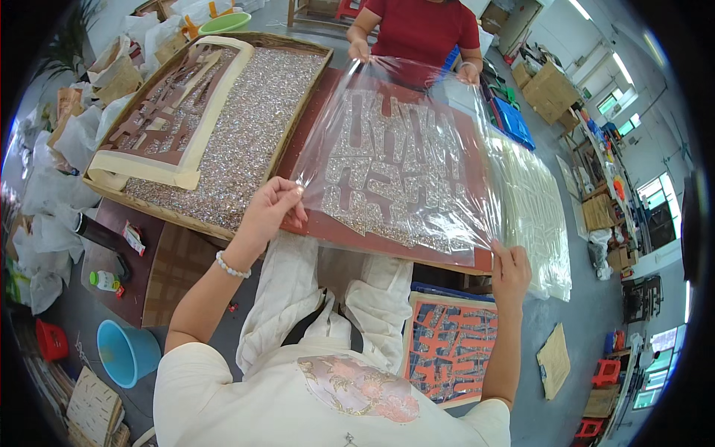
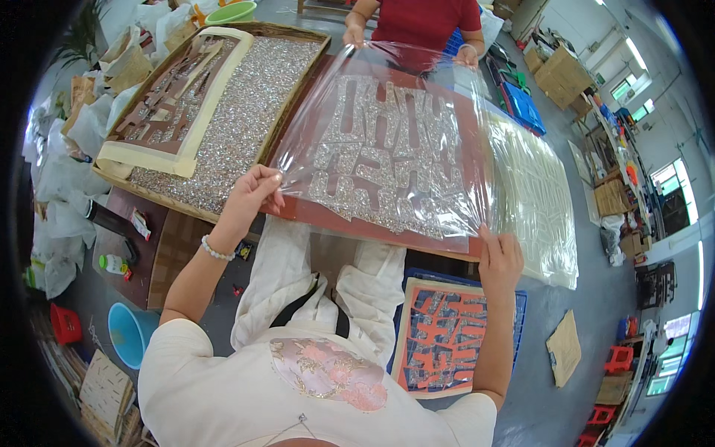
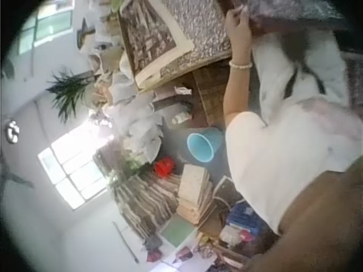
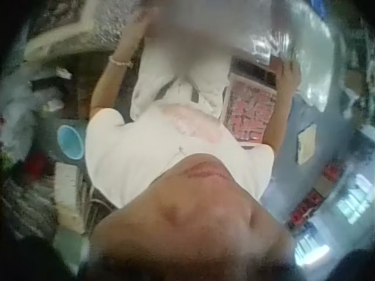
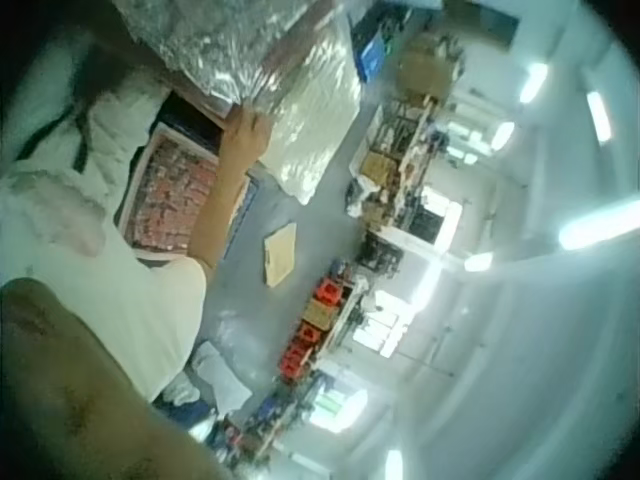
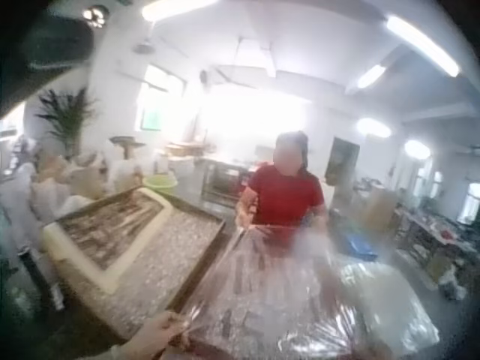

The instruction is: Placing shoe material cutouts into a template frame and applying adhesive film.

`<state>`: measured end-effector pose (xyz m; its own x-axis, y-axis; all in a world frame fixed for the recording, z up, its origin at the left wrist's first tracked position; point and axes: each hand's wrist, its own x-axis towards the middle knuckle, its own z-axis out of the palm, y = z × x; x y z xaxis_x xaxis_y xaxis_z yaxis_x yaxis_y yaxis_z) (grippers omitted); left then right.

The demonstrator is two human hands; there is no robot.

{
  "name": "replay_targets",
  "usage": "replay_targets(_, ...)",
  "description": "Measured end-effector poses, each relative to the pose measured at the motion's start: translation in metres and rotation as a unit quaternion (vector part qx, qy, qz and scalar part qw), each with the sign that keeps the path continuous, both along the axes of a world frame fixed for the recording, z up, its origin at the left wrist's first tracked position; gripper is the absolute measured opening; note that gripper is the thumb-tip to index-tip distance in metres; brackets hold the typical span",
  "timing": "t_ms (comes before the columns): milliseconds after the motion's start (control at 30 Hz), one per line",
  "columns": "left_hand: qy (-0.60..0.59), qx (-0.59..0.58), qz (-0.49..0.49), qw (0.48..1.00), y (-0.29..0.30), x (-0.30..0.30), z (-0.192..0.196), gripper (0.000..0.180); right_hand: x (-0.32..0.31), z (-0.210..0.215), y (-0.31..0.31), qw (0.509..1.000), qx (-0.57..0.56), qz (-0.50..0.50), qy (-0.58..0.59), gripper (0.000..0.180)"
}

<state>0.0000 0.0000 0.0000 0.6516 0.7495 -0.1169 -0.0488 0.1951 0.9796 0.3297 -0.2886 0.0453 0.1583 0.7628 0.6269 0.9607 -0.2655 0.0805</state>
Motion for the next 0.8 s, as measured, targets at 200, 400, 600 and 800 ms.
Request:
replay_targets(200, -0.072, 0.003, 0.048, 0.996, 0.011, 0.007, -0.003, 0.014, 0.001, -0.006, 0.011, 0.999, -0.001, 0.031, -0.012, 0.025)
replay_targets(400, -0.036, -0.007, -0.008, 0.999, -0.011, 0.009, 0.001, 0.012, 0.008, -0.012, -0.008, 1.000, 0.015, -0.011, 0.015, 0.024)
replay_targets(600, -0.058, 0.014, 0.069, 0.996, 0.006, 0.017, 0.001, 0.014, 0.005, -0.007, 0.007, 0.999, 0.028, 0.014, 0.022, 0.025)
replay_targets(800, -0.060, 0.023, 0.013, 0.998, -0.005, 0.015, 0.010, 0.013, 0.006, -0.018, -0.008, 0.999, 0.017, 0.021, 0.029, 0.028)
